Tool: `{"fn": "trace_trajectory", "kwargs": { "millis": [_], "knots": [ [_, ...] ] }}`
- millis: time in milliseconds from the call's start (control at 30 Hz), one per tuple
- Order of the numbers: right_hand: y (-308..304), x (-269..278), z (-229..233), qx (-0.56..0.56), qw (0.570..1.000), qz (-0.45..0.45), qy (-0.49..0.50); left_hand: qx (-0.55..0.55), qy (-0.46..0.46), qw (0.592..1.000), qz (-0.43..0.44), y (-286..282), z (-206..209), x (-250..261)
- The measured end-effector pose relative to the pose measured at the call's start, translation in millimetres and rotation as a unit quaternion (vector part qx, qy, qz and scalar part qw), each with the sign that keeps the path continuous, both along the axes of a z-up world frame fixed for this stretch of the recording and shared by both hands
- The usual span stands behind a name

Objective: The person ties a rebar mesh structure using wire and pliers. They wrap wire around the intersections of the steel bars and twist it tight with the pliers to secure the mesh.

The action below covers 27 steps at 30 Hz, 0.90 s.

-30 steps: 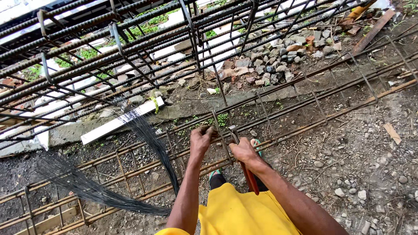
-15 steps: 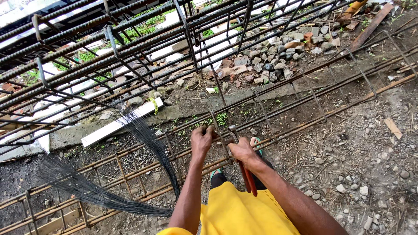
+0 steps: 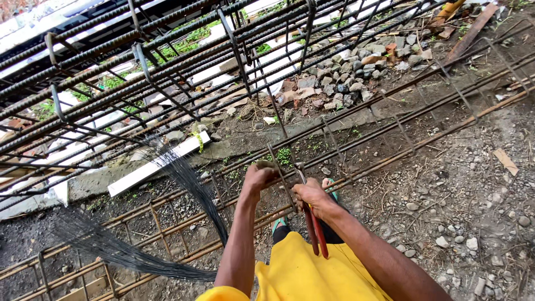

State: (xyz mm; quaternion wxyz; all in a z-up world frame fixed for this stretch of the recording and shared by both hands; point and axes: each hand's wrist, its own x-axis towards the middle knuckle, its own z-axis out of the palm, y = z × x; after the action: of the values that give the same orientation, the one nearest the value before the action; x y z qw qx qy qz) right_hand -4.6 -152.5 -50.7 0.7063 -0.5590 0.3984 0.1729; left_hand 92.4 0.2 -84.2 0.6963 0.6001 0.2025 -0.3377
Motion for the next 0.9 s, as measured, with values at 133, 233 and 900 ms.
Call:
{"fn": "trace_trajectory", "kwargs": {
  "millis": [133,233,900],
  "knots": [
    [0.6,4.0,-11.4,-0.007,1.0,0.001,0.0,0.04,-0.102,0.994,-0.015,-5.7,45.0,-16.5],
    [1.9,5.9,-23.5,-0.016,1.0,0.008,0.001,0.014,-0.15,0.987,-0.056,-9.6,49.9,-19.7],
    [-2.6,17.7,-42.3,-0.163,0.982,0.082,0.047,0.312,-0.448,0.818,-0.181,-8.2,-11.4,-52.8]
  ]
}}
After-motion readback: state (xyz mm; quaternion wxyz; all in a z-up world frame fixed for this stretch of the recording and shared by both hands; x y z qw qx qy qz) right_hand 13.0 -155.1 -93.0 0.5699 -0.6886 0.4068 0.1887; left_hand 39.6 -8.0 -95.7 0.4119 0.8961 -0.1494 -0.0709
